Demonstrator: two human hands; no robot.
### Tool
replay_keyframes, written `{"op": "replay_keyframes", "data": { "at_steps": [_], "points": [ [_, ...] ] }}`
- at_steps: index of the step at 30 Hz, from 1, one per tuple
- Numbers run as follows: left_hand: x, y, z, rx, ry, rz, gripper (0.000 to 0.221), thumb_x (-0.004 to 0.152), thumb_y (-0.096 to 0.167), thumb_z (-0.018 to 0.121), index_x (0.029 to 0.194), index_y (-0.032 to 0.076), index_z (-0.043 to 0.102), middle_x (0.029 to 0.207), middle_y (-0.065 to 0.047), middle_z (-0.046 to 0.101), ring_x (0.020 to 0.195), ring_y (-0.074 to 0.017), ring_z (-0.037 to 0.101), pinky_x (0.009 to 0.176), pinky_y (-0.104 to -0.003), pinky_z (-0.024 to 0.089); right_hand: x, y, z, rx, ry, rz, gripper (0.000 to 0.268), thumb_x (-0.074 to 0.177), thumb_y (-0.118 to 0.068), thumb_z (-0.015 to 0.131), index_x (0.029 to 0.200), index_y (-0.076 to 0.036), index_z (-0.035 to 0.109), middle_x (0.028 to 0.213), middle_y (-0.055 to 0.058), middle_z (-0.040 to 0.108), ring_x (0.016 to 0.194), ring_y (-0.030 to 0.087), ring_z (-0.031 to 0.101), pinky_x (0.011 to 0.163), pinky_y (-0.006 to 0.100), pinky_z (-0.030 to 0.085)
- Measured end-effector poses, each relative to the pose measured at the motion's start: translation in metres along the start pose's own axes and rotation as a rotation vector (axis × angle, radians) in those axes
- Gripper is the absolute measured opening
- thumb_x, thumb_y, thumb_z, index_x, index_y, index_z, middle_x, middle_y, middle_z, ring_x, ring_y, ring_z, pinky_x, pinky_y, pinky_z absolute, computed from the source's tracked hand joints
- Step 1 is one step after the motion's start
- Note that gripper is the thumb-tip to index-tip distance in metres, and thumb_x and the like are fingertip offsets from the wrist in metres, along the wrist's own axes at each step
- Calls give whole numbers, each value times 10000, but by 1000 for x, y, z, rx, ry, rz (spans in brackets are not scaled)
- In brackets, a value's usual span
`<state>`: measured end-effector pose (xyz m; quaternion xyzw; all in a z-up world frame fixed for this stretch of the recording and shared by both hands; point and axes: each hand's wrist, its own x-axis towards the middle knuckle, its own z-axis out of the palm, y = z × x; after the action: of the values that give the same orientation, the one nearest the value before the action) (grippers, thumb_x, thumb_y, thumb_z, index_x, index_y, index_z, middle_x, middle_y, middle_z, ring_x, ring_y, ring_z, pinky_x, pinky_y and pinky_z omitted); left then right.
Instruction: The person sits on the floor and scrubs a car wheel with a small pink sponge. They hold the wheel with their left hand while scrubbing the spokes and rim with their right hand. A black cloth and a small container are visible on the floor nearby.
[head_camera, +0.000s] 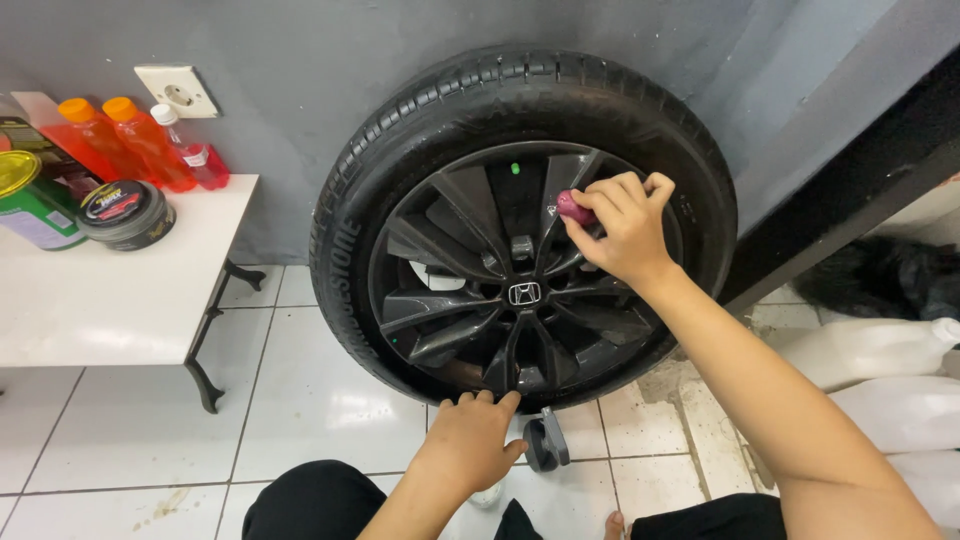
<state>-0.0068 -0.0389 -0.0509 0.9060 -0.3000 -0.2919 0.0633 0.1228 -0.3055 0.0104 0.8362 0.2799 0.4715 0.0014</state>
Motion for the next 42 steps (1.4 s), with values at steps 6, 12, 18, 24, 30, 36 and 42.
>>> {"op": "replay_keyframes", "data": {
  "at_steps": [6, 12, 18, 24, 30, 36, 42],
  "points": [
    [1, 1, 0, 16, -18, -1, 575, 1034, 484, 519, 1491, 164, 383, 1302, -169, 559, 1175, -373, 522, 967, -512, 423, -16, -4, 14, 11, -83, -156, 154, 843, -223, 829, 916, -172, 703, 899, -61, 690, 853, 161, 631, 872, 417, 272],
    [-3, 2, -3, 7, -60, 0, 622, 1043, 487, 502, 1547, 169, 325, 1358, -175, 531, 1215, -377, 506, 1005, -521, 412, -19, -3, 12, 14, 35, 31, 152, 877, -201, 827, 948, -143, 705, 923, 0, 702, 878, 203, 609, 877, 412, 260],
    [-2, 2, -6, -9, -14, 3, 574, 1030, 465, 539, 1490, 157, 385, 1314, -183, 548, 1194, -391, 511, 984, -533, 415, -23, -14, 18, 4, -72, -166, 115, 872, -207, 789, 906, -184, 682, 891, -64, 676, 828, 148, 615, 845, 402, 248],
    [-3, 3, -2, -5, -17, 16, 577, 1030, 459, 548, 1492, 153, 387, 1320, -184, 551, 1194, -393, 517, 999, -533, 414, -36, -19, 27, 19, -128, -219, 117, 856, -228, 768, 843, -191, 658, 905, -70, 685, 861, 168, 605, 844, 428, 268],
    [-12, 3, -5, -40, 24, 44, 581, 1017, 449, 559, 1494, 159, 397, 1291, -181, 569, 1174, -398, 525, 980, -544, 422, -20, -9, 12, 20, -1, 61, 102, 921, -173, 779, 1002, -179, 716, 977, -37, 696, 904, 177, 627, 888, 406, 239],
    [-2, 0, -1, 9, -7, -11, 592, 1028, 465, 534, 1515, 173, 367, 1330, -166, 546, 1195, -382, 512, 998, -528, 413, -9, -4, 6, -75, -43, 0, 135, 912, -198, 805, 1031, -226, 751, 989, -64, 697, 906, 161, 633, 890, 412, 243],
    [2, 3, -1, -13, -55, 15, 618, 1037, 477, 517, 1542, 171, 335, 1357, -166, 529, 1228, -383, 490, 1033, -541, 391, 9, -1, 0, -126, 42, 175, 116, 926, -191, 777, 1037, -206, 744, 971, -50, 684, 910, 178, 580, 871, 410, 260]
  ]
}}
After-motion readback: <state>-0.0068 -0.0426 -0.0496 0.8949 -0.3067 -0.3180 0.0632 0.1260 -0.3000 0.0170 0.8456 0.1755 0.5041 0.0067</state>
